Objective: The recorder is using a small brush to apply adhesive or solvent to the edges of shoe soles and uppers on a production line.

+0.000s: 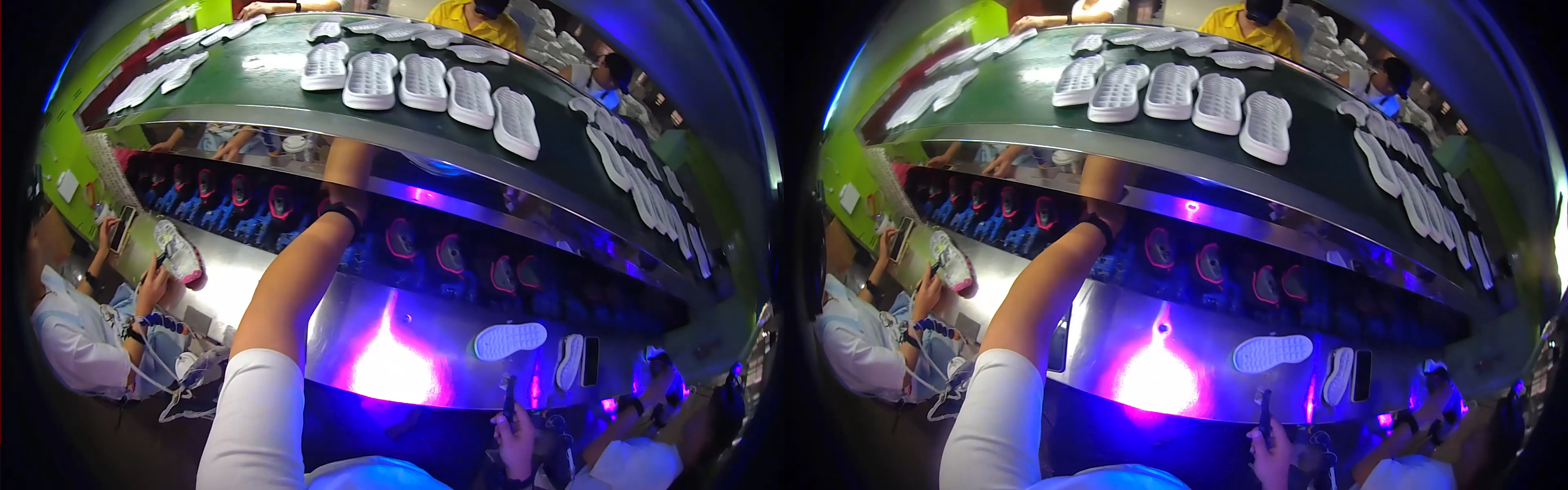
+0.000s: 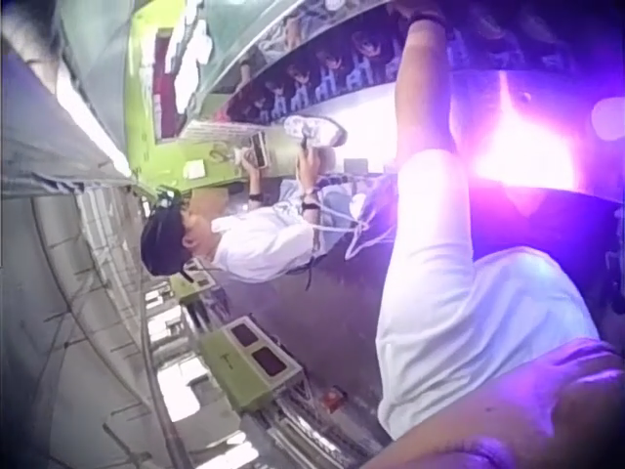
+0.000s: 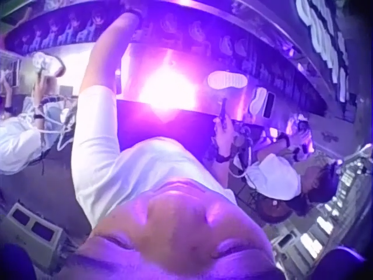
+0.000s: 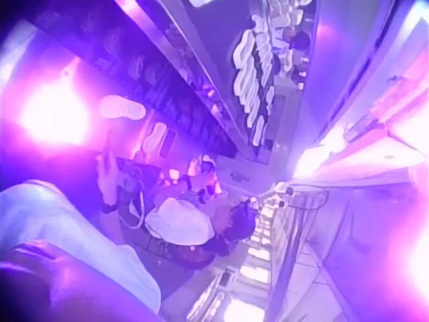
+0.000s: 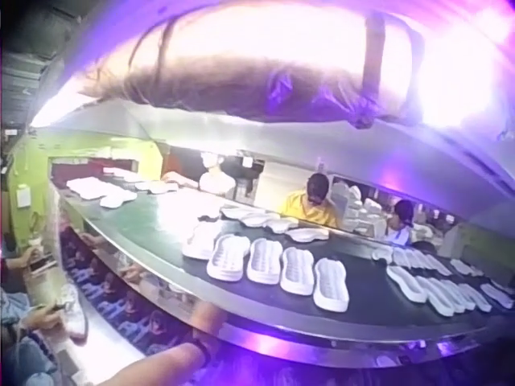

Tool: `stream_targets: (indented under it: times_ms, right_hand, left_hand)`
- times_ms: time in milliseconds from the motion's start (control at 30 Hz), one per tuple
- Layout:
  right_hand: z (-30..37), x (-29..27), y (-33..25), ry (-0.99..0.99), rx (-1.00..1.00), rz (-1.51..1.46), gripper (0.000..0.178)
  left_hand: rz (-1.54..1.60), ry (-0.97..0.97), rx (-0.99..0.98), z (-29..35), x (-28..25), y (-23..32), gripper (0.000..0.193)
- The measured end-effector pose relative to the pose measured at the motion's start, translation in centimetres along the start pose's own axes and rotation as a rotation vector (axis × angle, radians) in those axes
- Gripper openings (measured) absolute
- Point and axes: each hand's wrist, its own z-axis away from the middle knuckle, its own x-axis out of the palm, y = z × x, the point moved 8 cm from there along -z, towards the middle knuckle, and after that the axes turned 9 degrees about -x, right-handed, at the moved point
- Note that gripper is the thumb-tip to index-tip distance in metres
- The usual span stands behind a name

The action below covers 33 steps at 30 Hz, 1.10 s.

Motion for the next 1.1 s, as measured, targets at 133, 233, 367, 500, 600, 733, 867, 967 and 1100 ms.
stream_targets:
  times_ms: [133,233,367,500,600,733,867,967,1100]
  right_hand:
    - [-1.3,0.5,-0.2,-0.007,0.000,0.054,0.041]
    - [-1.9,1.3,-0.7,-0.015,-0.088,-0.004,0.040]
    - [-1.9,1.4,-1.8,-0.060,-0.149,0.002,0.036]
    - [-1.2,-0.3,-1.1,-0.023,-0.167,0.015,0.037]
    - [-0.9,-1.9,-1.7,-0.026,-0.172,0.057,0.038]
    - [0.2,-4.1,-1.8,0.074,-0.169,-0.004,0.041]
    - [1.4,-5.1,-0.2,0.139,-0.116,-0.030,0.043]
    - [1.3,-5.0,0.2,0.126,-0.121,-0.088,0.041]
    - [1.5,-5.4,1.1,0.123,-0.120,-0.069,0.038]
  left_hand:
    - [0.403,-0.356,0.134,5.2,-3.4,10.0,0.041]
    - [0.412,-0.519,0.004,7.4,-4.6,9.8,0.040]
    - [0.435,-0.405,0.042,5.8,-4.0,7.9,0.049]
    - [0.414,-0.383,0.048,4.6,-3.7,8.0,0.060]
    - [-0.020,-0.463,0.023,4.1,0.4,9.6,0.056]
    - [0.165,-0.356,0.182,4.3,-0.6,16.8,0.055]
    - [0.229,-0.558,0.106,11.2,-7.1,22.0,0.045]
    - [0.091,-0.555,0.210,9.8,-4.0,19.6,0.043]
    - [0.157,-0.907,0.354,16.5,-12.0,17.1,0.047]
